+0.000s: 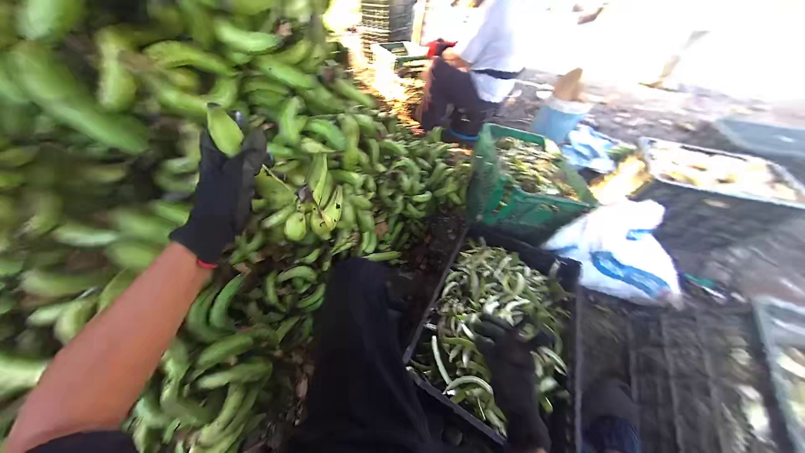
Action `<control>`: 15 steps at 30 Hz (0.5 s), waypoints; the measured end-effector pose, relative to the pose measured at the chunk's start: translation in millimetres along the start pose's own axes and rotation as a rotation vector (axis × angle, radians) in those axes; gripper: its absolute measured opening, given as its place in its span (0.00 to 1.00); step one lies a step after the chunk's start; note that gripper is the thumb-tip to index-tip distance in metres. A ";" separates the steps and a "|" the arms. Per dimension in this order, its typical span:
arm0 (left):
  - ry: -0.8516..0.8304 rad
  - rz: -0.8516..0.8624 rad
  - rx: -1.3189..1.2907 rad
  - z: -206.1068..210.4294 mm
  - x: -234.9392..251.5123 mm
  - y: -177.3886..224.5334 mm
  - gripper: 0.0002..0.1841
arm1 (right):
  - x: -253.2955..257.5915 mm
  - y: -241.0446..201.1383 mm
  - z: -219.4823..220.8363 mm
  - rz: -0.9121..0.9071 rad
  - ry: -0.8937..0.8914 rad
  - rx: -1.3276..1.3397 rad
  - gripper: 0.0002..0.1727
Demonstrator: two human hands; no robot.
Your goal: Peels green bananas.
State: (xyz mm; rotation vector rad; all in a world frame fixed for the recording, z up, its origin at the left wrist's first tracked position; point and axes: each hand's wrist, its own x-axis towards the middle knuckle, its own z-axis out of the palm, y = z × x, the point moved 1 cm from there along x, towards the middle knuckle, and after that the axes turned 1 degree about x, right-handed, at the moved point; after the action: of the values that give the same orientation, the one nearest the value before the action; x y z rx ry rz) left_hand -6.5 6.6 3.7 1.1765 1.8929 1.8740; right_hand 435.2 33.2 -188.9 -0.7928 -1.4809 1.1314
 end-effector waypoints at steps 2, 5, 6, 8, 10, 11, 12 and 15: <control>-0.164 0.019 -0.105 66.9 -4.0 7.3 0.34 | 30.7 -26.2 37.1 -0.216 -0.095 -0.089 0.11; -0.419 -0.055 0.000 169.9 -41.5 -0.8 0.32 | 55.0 -43.8 70.4 -0.323 -0.033 -0.456 0.21; -0.475 -0.078 -0.010 203.7 -60.6 -6.5 0.30 | 54.6 -47.4 72.6 -0.251 0.006 -0.581 0.22; -0.537 -0.156 -0.060 254.4 -97.2 -14.5 0.29 | 41.0 -54.0 67.4 0.007 0.063 -0.767 0.23; -0.573 -0.202 -0.084 287.2 -124.5 -27.0 0.33 | 21.2 -52.9 53.6 0.243 0.055 -0.823 0.22; -0.602 -0.194 -0.097 300.7 -135.6 -38.5 0.35 | 12.6 -52.5 47.2 0.364 0.025 -0.795 0.22; -0.645 -0.176 -0.100 311.7 -145.8 -50.6 0.37 | 5.7 -52.8 43.0 0.474 -0.012 -0.737 0.23; -0.752 -0.059 -0.041 329.9 -171.9 -84.7 0.38 | -11.6 -51.6 42.5 0.658 0.011 -0.523 0.24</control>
State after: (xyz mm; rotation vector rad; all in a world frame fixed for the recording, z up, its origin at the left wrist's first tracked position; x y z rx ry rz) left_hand 292.1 146.2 -188.4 1.5053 1.4293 1.1715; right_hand 401.0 -4.5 -143.9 -1.7360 -1.5719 1.2041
